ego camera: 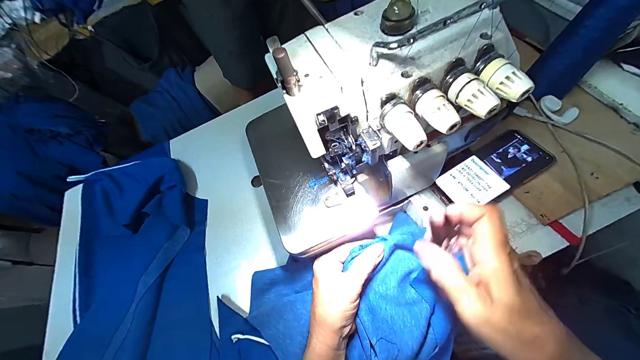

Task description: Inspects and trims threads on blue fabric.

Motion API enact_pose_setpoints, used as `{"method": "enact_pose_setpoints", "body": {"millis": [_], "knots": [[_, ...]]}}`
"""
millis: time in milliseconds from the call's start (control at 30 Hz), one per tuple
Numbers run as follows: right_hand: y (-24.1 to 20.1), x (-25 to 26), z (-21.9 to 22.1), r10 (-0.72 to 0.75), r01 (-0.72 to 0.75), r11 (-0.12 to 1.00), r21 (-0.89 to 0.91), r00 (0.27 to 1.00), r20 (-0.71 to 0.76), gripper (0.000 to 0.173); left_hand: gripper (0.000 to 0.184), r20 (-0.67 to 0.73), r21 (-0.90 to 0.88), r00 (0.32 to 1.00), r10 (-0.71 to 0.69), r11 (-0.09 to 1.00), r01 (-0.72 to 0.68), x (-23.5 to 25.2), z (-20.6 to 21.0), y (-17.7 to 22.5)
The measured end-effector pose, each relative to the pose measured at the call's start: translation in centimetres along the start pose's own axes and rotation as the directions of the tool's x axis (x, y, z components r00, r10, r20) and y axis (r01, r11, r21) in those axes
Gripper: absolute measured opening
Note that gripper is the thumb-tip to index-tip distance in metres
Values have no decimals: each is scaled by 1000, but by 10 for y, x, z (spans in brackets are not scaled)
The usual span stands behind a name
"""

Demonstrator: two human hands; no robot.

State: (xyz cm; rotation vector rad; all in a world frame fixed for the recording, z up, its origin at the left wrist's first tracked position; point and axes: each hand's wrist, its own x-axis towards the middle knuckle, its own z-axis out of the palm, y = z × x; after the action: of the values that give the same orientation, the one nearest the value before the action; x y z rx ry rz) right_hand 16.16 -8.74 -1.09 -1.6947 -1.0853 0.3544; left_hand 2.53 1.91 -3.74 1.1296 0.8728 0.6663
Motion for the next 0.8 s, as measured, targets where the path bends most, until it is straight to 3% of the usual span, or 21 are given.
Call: {"method": "enact_pose_setpoints", "body": {"millis": [67,267,800], "knots": [[4,-11,14,-44,35,995,90,993,108,27,7,-6,1,1000,11,1000,-11,0,0,0],[25,-16,35,-120,120,993,-1,993,-21,27,8,-2,-38,1000,15,999,-15,1,-1,-2],[25,-15,33,-78,76,996,-52,997,-23,25,10,-13,-87,1000,1,996,-3,0,0,-1]]}}
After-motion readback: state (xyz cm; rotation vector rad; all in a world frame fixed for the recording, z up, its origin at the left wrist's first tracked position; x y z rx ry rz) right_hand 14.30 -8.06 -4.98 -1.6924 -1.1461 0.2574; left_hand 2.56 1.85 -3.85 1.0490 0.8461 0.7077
